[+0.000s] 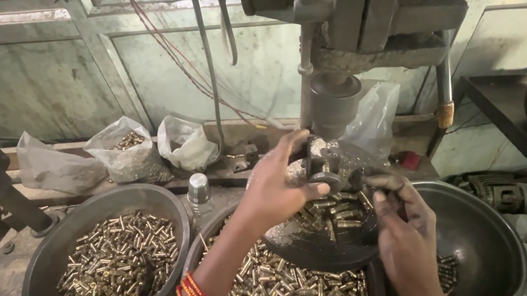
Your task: The recorder is using a vertical machining press to process small brass-colored metal casings.
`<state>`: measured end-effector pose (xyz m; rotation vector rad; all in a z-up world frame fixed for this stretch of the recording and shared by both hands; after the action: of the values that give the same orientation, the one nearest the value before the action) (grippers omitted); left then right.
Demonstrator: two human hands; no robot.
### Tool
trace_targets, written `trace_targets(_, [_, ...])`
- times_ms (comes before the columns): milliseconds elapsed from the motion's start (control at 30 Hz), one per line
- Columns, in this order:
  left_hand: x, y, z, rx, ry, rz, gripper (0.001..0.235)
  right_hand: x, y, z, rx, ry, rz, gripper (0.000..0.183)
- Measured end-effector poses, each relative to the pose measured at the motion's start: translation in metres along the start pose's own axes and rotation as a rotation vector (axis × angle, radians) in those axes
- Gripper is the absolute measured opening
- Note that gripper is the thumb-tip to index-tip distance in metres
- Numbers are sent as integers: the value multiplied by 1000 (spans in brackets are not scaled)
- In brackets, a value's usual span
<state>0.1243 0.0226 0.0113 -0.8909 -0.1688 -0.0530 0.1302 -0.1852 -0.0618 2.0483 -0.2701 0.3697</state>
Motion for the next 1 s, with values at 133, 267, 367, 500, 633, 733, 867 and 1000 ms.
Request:
trace_targets(133, [-1, 0, 0, 28, -14, -27, 97, -2, 7, -7, -34, 0, 2, 22])
trace_targets(267, [-4, -6, 1, 30, -31, -33, 96, -4, 10, 3, -248, -51, 72, 19])
trace_targets(367, [-2, 0, -1, 5, -53, -91, 97, -3, 57, -4, -553, -174, 277, 26])
trace_targets(500, [0, 1, 0, 33, -58, -121, 97, 19, 126, -25, -925, -245, 696, 46])
trace_targets(633, [3, 5, -2, 86, -43, -133, 98, 70, 128, -38, -1035, -34, 707, 55])
trace_targets(733, [2, 2, -1, 91, -17, -115, 98, 130, 97, -17, -880, 67, 405, 33])
trace_targets(867, [5, 12, -2, 71, -72, -283, 96, 148, 89, -22, -788, 124, 400, 36])
trace_targets(1000, [7, 7, -4, 78, 18, -138, 99, 180, 65, -8, -860, 145, 463, 43])
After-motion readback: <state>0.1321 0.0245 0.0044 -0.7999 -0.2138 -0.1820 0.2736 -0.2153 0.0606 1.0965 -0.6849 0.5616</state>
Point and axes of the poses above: each hand's wrist, its own x-axis towards the middle knuckle, its own z-axis out of the back of the hand, y = z × x, the point moved 8 cm from there along x, towards the middle knuckle, and after that the axes turned 5 degrees about x, right-handed, at the moved point
